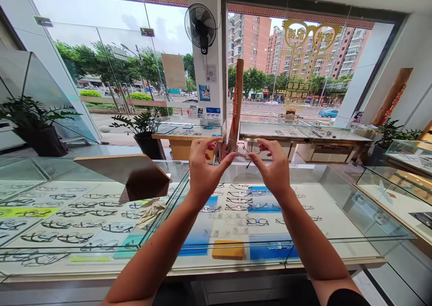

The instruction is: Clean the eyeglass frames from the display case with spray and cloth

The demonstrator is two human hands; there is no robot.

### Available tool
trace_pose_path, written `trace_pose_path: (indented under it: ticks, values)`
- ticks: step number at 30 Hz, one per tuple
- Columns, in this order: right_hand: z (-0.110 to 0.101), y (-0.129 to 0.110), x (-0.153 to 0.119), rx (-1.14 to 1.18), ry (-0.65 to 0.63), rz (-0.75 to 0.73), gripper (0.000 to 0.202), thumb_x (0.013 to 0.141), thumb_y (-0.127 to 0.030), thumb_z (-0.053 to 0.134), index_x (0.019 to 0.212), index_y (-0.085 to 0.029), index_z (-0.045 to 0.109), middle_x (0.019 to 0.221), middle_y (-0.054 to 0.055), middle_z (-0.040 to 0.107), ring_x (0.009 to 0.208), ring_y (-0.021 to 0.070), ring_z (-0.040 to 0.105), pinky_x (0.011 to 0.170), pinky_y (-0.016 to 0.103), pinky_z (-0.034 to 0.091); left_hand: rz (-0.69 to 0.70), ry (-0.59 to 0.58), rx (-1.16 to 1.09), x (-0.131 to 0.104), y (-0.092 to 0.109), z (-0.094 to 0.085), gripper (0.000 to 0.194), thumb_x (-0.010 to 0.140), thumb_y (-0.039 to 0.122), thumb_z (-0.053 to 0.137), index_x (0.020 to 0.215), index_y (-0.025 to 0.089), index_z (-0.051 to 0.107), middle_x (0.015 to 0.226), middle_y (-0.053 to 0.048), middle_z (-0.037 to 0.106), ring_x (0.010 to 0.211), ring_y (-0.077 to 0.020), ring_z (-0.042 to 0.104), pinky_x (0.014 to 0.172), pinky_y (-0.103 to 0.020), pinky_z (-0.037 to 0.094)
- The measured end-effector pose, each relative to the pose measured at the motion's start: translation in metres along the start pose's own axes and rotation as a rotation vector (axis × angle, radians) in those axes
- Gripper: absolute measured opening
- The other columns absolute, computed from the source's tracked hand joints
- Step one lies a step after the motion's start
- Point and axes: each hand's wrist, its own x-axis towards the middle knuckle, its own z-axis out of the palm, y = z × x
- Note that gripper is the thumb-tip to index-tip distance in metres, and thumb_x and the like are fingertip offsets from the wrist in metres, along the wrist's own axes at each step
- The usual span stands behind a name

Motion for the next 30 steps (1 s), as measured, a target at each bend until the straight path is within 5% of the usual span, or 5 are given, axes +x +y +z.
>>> trace_pose_path:
  ticks: [8, 12, 16, 23, 30]
  values:
    - [0.004, -0.003, -0.009, -0.035, 0.051, -0.026, 0.047, 0.096, -0.055, 0.07, 0.132, -0.026, 0.065, 0.118, 0.011, 0.069, 0.108, 0.0291, 0.066, 0.095, 0.048, 0.055, -0.088, -0.012, -0.039, -0.014, -0.014, 0.007, 0.044, 0.087, 0.045, 0.082, 0.124, 0.025, 0.068, 0.114, -0.006, 0.064, 0.101, -0.0215, 0.065, 0.075, -0.032, 0.051]
    - [0.007, 0.011, -0.037, 0.193, 0.089, 0.231, 0.046, 0.099, -0.057, 0.062, 0.129, -0.022, 0.066, 0.117, 0.011, 0.072, 0.108, 0.0268, 0.068, 0.093, 0.045, 0.055, -0.04, 0.034, -0.045, -0.043, -0.027, 0.006, 0.047, 0.086, 0.041, 0.084, 0.126, 0.024, 0.067, 0.116, -0.007, 0.062, 0.105, -0.0224, 0.062, 0.076, -0.032, 0.053]
    - [0.011, 0.023, -0.079, 0.405, -0.004, 0.504, 0.042, 0.102, -0.057, 0.058, 0.12, -0.022, 0.072, 0.117, 0.01, 0.075, 0.111, 0.0262, 0.069, 0.098, 0.043, 0.053, 0.019, 0.065, -0.042, -0.087, -0.038, 0.003, 0.048, 0.084, 0.034, 0.086, 0.126, 0.024, 0.066, 0.118, -0.007, 0.061, 0.105, -0.0221, 0.06, 0.082, -0.034, 0.055]
    - [0.016, 0.024, -0.129, 0.433, -0.051, 0.633, 0.037, 0.1, -0.054, 0.062, 0.117, -0.025, 0.077, 0.125, 0.009, 0.072, 0.113, 0.026, 0.068, 0.098, 0.04, 0.052, -0.021, 0.072, -0.035, -0.15, -0.051, -0.001, 0.055, 0.082, 0.027, 0.088, 0.131, 0.027, 0.063, 0.122, -0.008, 0.06, 0.114, -0.0259, 0.062, 0.092, -0.042, 0.058]
    - [0.02, 0.02, -0.143, 0.521, -0.117, 0.722, 0.038, 0.099, -0.056, 0.063, 0.115, -0.026, 0.079, 0.12, 0.008, 0.074, 0.108, 0.026, 0.069, 0.096, 0.04, 0.054, -0.078, 0.037, -0.029, -0.168, -0.059, -0.004, 0.055, 0.083, 0.028, 0.088, 0.133, 0.027, 0.064, 0.123, -0.008, 0.06, 0.115, -0.0255, 0.062, 0.093, -0.042, 0.059]
